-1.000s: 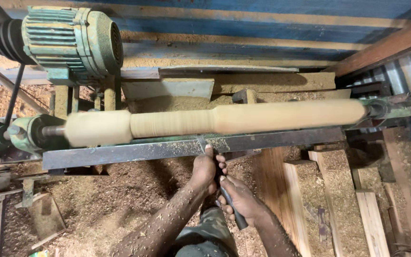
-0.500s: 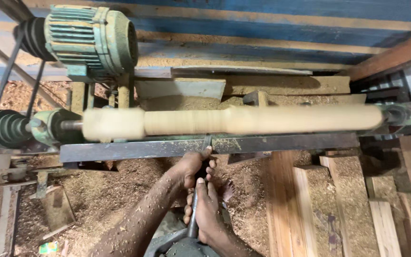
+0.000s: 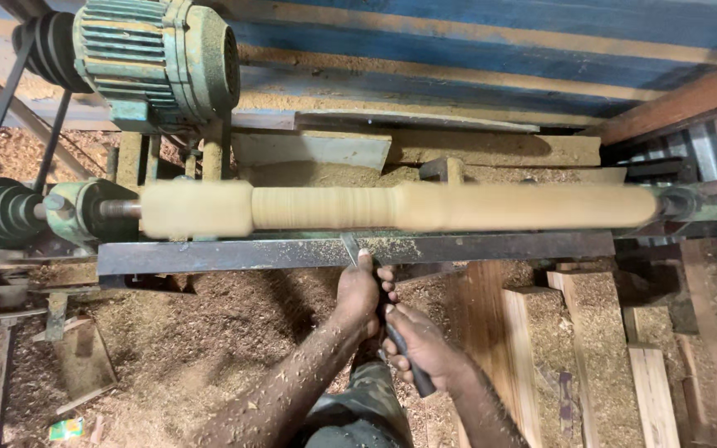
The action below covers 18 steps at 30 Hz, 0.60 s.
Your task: The person shapes a cylindrical piece of wood using a wood lathe and a turning chisel, removing material to create a tapered profile while wood shavings accumulate.
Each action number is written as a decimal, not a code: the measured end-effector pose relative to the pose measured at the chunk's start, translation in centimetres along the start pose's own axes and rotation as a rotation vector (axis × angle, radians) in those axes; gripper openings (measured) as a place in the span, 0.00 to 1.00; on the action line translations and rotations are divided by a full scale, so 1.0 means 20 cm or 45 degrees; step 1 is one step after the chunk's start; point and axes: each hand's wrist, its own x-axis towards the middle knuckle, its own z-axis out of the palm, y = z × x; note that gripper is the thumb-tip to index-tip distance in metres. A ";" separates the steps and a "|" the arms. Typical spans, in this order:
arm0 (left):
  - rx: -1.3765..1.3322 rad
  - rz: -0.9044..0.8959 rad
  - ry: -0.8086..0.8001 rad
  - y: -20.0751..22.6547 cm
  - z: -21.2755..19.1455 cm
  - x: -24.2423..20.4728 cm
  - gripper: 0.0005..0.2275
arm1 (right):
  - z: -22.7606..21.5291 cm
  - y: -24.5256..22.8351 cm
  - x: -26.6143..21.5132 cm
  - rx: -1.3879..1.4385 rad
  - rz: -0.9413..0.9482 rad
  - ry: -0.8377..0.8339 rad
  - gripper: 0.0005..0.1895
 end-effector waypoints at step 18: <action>0.193 -0.205 -0.097 0.22 -0.22 -0.02 0.18 | 0.47 0.21 0.18 0.342 -0.042 0.324 0.13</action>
